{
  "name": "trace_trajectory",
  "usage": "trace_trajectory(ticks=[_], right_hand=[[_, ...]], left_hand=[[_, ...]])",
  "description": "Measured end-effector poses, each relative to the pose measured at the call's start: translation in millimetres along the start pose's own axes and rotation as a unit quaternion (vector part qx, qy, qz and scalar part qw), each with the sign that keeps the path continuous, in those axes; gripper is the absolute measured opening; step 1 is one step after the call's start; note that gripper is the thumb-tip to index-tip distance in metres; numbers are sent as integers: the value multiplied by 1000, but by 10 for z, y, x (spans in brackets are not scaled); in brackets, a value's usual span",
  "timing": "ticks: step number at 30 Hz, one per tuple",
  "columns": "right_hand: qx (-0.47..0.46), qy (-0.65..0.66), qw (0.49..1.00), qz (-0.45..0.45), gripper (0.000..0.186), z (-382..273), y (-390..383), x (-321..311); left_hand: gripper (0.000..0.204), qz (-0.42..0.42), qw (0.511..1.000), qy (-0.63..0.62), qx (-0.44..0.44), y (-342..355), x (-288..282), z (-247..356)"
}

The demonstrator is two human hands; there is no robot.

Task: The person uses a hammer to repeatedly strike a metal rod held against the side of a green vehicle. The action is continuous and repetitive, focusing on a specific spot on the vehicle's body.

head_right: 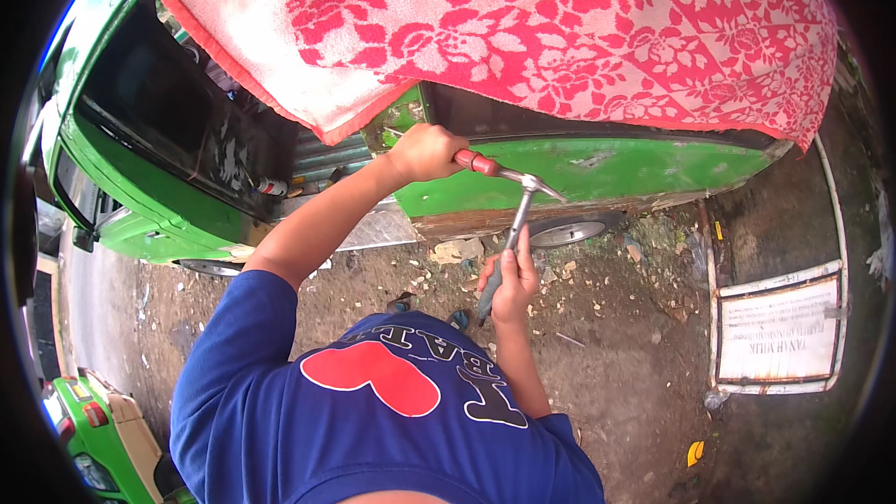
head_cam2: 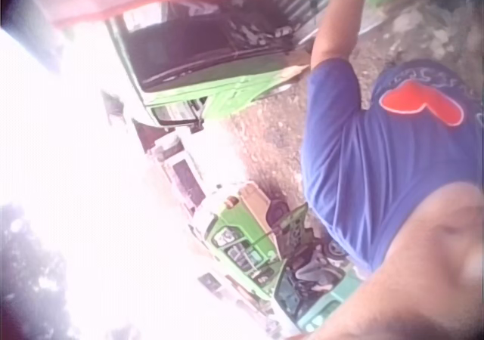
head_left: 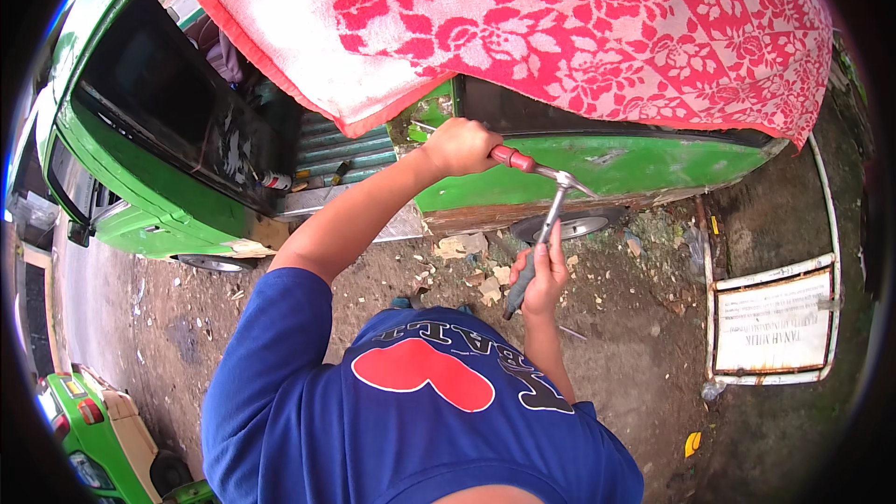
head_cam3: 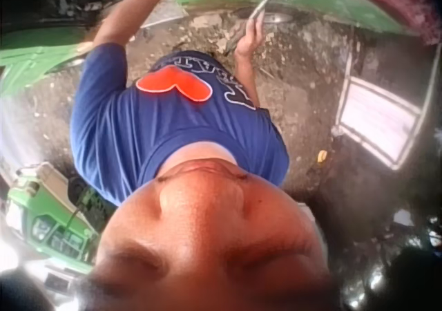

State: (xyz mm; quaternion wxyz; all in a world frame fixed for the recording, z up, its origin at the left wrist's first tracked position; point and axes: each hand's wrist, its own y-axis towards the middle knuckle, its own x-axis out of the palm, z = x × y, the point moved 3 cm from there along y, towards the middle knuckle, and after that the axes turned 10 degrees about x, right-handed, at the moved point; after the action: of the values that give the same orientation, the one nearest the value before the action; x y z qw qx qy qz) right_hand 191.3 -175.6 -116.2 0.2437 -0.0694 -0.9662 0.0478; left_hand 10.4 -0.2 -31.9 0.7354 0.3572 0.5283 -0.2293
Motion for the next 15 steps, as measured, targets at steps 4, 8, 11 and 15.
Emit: trace_trajectory(ticks=[4,8,11,15], right_hand=[[0,44,999,-24,56,-46,-45,48],[-16,58,998,-8,56,-17,-13,-36],[-43,84,995,-15,56,-76,-47,-24],[-7,4,1000,-28,56,-50,43,6]], left_hand=[[21,-11,1000,12,5,-16,60,-9],[19,-1,1000,9,-16,-14,-5,-18],[19,-12,1000,-1,-11,-18,73,-18],[23,-27,999,12,-36,19,38,-13]])
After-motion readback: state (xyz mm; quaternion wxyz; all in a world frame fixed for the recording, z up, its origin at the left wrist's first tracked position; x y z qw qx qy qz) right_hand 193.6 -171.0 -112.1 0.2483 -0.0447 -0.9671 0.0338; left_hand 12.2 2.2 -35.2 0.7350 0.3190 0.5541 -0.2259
